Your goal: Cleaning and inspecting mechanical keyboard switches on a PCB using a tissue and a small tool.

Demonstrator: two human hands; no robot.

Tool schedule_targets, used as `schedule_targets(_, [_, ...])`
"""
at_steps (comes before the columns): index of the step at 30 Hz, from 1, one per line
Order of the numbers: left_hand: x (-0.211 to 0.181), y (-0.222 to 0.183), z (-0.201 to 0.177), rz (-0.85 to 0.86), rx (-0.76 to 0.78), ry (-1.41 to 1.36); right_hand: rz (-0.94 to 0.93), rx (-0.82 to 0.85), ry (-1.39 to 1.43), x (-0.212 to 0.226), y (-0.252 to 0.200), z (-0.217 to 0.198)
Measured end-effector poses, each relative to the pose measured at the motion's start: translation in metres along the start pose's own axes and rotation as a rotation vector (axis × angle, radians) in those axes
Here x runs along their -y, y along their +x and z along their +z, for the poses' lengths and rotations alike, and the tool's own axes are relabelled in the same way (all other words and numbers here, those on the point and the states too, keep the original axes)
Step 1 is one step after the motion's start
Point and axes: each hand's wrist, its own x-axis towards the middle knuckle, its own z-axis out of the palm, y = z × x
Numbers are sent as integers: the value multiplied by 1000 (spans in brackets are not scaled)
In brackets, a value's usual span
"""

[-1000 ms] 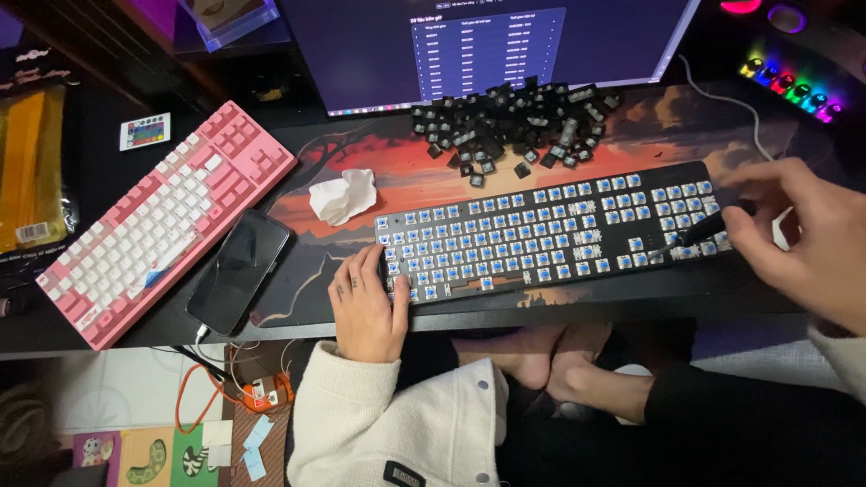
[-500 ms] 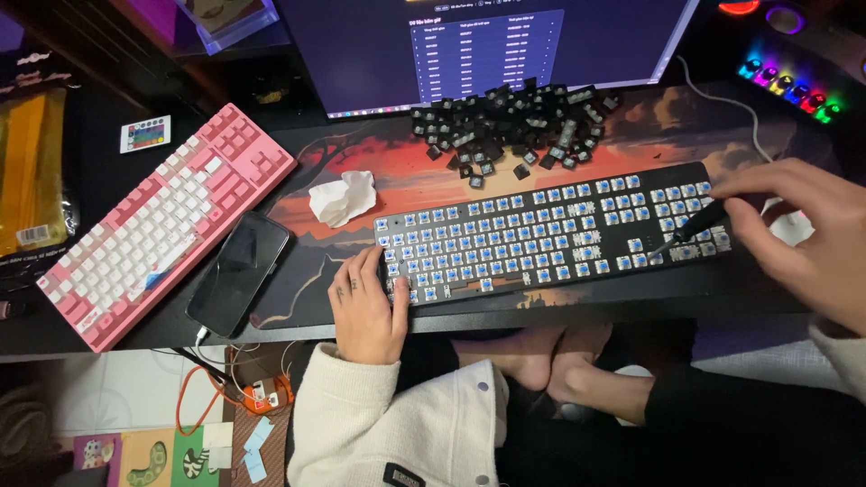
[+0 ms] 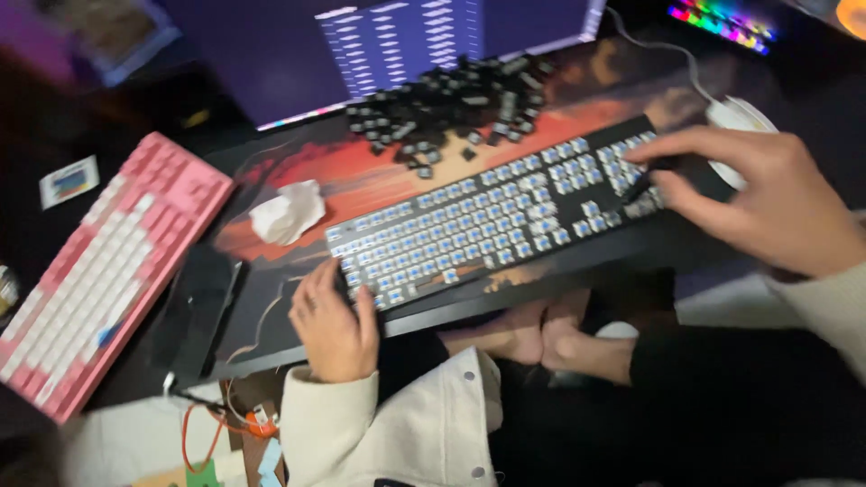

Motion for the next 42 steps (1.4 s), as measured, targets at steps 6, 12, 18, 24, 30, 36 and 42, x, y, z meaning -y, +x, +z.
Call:
schedule_targets(6, [-9,1,-6,8,-25,-2,-32,159,-48,-15,-5,6])
schedule_targets(12, [-14,2,-8,3,-58,13,-68,172,-406,-25,-14,13])
schedule_targets(18, [-17,3,-8,9,-120,-20,-20,189,-639,-15,-14,13])
schedule_targets(24, [-15,3,-6,34,-194,-16,-93,128,-432,5,26,13])
schedule_targets(30, [-11,1,0,94,-268,-94,-176,238,-433,29,51,38])
schedule_targets(36, [-6,-1,1,196,-344,-79,-240,274,-447,46,48,39])
schedule_targets(42, [-1,-2,2,246,-340,-67,-249,329,-407,36,35,62])
